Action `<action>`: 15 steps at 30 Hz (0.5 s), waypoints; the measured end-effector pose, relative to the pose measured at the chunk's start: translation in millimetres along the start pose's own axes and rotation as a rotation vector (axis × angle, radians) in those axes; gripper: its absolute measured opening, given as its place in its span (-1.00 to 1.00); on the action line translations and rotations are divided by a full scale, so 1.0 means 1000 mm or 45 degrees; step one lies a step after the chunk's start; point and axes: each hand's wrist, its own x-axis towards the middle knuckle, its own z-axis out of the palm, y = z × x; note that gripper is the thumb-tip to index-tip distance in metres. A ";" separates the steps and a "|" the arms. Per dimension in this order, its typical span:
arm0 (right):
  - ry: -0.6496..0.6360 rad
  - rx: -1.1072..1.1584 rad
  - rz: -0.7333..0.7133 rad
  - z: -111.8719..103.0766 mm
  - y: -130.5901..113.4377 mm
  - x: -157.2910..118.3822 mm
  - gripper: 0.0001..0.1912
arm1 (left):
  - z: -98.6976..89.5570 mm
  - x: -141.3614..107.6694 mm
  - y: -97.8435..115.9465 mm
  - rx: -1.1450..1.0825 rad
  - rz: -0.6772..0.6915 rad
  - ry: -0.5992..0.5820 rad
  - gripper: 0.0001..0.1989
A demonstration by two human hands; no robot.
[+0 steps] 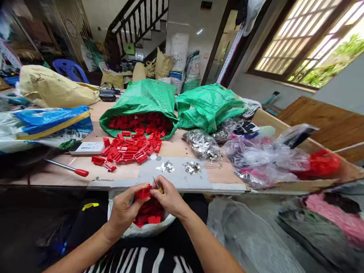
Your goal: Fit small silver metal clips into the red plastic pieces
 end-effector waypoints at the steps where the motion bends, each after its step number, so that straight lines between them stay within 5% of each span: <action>1: 0.014 -0.015 0.008 -0.001 0.003 -0.001 -0.82 | 0.002 0.000 -0.002 -0.007 -0.002 -0.029 -0.66; 15: -0.132 0.473 0.160 0.002 0.019 -0.006 -0.66 | 0.005 -0.003 -0.008 -0.283 -0.185 -0.197 -0.71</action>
